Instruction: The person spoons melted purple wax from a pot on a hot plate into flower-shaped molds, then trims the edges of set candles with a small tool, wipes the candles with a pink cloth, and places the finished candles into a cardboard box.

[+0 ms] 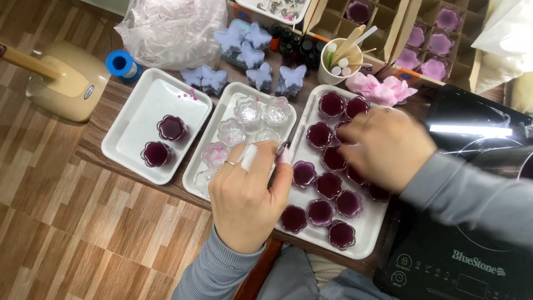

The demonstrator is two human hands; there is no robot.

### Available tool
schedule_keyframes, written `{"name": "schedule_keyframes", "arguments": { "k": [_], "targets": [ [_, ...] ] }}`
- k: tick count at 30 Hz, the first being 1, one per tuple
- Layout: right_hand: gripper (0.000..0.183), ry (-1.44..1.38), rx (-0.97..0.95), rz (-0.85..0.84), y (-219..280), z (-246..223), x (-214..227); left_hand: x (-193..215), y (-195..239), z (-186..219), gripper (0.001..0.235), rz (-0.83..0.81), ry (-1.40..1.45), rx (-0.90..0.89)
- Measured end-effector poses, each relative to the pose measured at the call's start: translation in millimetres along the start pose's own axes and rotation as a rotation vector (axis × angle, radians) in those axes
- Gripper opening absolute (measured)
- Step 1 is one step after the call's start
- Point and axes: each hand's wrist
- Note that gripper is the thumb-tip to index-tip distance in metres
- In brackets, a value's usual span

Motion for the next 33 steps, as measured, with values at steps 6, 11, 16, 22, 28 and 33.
{"name": "schedule_keyframes", "arguments": {
  "k": [6, 11, 16, 22, 28, 33],
  "targets": [
    [0.037, 0.154, -0.349, -0.244, -26, 100, -10, -7, -2, -4, 0.016, 0.027, 0.057, 0.034],
    [0.043, 0.196, -0.349, -0.264, -46, 112, -21, -10, -4, -1, 0.015, 0.022, 0.125, 0.029],
    [0.038, 0.168, -0.336, -0.333, -61, 107, -24, -10, -5, 7, 0.014, -0.011, 0.221, 0.022],
    [0.02, 0.167, -0.345, -0.346, -71, 109, -33, -14, -8, 11, 0.014, 0.019, 0.251, 0.008],
    [0.019, 0.106, -0.294, -0.262, -64, 112, -27, -19, -11, 9, 0.015, 0.003, 0.273, 0.024],
    [0.023, -0.002, -0.358, -0.298, -54, 112, -3, -27, -11, 3, 0.016, 0.015, 0.355, 0.065]
  ]
}}
Point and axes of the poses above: each hand's wrist, its own y-axis away from the middle knuckle, its own x-axis out of the back of the hand, z = x × y, and after that the axes turned 10 degrees about -z, right-handed
